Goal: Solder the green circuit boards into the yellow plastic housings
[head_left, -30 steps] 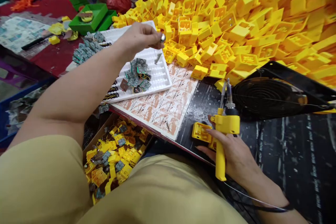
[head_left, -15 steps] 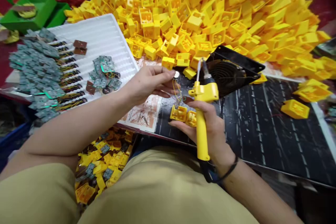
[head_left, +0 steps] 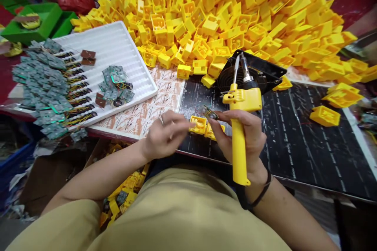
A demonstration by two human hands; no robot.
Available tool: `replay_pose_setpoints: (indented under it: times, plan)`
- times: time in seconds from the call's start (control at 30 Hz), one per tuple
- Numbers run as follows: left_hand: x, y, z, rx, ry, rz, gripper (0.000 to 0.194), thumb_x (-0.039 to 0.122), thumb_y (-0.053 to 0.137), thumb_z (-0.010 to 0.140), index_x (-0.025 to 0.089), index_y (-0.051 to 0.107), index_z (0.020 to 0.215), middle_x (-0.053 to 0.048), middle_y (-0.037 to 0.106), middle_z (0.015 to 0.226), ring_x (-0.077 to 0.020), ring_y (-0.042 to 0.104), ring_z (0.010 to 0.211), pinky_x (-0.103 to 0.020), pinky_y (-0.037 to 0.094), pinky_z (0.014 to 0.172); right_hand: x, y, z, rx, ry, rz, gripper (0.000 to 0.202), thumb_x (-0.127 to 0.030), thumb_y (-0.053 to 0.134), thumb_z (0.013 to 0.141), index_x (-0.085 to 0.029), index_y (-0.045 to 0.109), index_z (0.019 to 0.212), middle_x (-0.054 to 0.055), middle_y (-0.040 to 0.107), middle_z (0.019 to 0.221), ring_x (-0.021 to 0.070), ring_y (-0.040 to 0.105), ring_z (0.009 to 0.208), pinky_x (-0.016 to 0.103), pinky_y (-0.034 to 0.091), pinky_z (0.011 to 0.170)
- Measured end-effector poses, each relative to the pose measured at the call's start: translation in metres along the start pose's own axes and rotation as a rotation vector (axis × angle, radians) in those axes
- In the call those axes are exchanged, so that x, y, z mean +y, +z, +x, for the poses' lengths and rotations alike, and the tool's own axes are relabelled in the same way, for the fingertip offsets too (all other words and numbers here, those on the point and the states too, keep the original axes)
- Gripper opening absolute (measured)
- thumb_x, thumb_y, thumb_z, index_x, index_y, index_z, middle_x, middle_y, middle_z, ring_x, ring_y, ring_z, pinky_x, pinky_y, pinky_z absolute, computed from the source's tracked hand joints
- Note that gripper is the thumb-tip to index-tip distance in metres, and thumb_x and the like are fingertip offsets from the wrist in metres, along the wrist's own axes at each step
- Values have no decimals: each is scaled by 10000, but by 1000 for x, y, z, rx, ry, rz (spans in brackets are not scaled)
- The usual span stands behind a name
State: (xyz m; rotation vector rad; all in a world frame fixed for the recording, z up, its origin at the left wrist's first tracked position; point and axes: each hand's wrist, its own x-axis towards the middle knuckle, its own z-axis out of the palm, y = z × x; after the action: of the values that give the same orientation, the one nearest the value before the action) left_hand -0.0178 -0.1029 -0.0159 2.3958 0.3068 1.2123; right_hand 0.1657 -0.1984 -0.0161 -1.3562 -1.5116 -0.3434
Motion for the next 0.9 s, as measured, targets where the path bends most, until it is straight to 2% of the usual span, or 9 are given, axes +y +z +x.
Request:
replay_pose_setpoints:
  times: [0.07, 0.1, 0.17, 0.27, 0.5, 0.63, 0.73, 0.83, 0.9]
  plan:
    - [-2, 4, 1, 2, -330, -97, 259, 330, 541, 956, 196, 673, 1134, -76, 702, 998, -141, 661, 893, -269, 546, 770, -3, -2, 1, 23, -33, -1, 373, -175, 744, 850, -221, 519, 1144, 1, 677, 960, 144, 701, 795, 205, 603, 719]
    - [-3, 7, 2, -41, -430, -158, 335, 409, 540, 953, 184, 669, 1165, -102, 698, 1085, -164, 668, 969, -292, 556, 818, -5, -3, 2, 29, -52, 1, 373, -165, 750, 843, -211, 526, 1137, 3, 679, 958, 142, 701, 794, 195, 599, 719]
    - [-2, 14, 5, -149, -489, -318, 478, 528, 497, 951, 180, 646, 1243, -136, 646, 1280, -208, 627, 1172, -351, 529, 982, -8, -4, 3, 32, -89, 7, 365, -136, 753, 832, -195, 538, 1120, 8, 683, 948, 138, 702, 786, 181, 591, 733]
    - [6, 25, 14, -142, -525, -591, 521, 554, 441, 971, 188, 635, 1286, -122, 572, 1413, -227, 509, 1350, -397, 401, 1158, -12, -4, 3, 27, -117, 16, 345, -117, 750, 829, -176, 551, 1105, 17, 688, 934, 136, 701, 766, 175, 587, 729]
    - [20, 36, 23, 55, -704, -974, 456, 547, 633, 875, 203, 704, 1166, -90, 740, 1141, -236, 686, 1107, -406, 527, 1025, -17, -5, 0, 31, -58, 66, 353, -138, 744, 834, -197, 540, 1116, 3, 670, 901, 141, 698, 739, 205, 603, 720]
    - [23, 35, 23, 148, -741, -903, 411, 603, 644, 837, 207, 731, 907, -70, 739, 1124, -232, 665, 1127, -418, 511, 1045, -16, 0, -8, -2, -10, 110, 355, -152, 727, 853, -223, 519, 1131, -3, 672, 916, 147, 701, 752, 226, 613, 722]
    - [24, 34, 23, 180, -766, -820, 446, 642, 614, 836, 203, 691, 837, -67, 743, 1059, -210, 683, 1051, -392, 541, 992, -14, 7, -16, -27, 25, 132, 384, -151, 728, 856, -222, 501, 1158, 13, 677, 948, 156, 706, 770, 231, 615, 701]
    - [18, 22, 24, 156, -768, -763, 460, 625, 538, 891, 187, 676, 884, -53, 738, 860, -167, 701, 819, -330, 582, 803, -9, 8, -22, -116, 65, 185, 454, -221, 761, 846, -224, 475, 1199, 16, 680, 959, 158, 705, 761, 243, 618, 681]
    - [7, 8, 27, 31, -711, -607, 408, 547, 519, 929, 179, 695, 911, -35, 713, 781, -135, 673, 702, -272, 554, 685, -3, 2, -19, -187, 61, 173, 448, -264, 776, 835, -219, 501, 1185, 29, 691, 975, 176, 707, 810, 265, 621, 710]
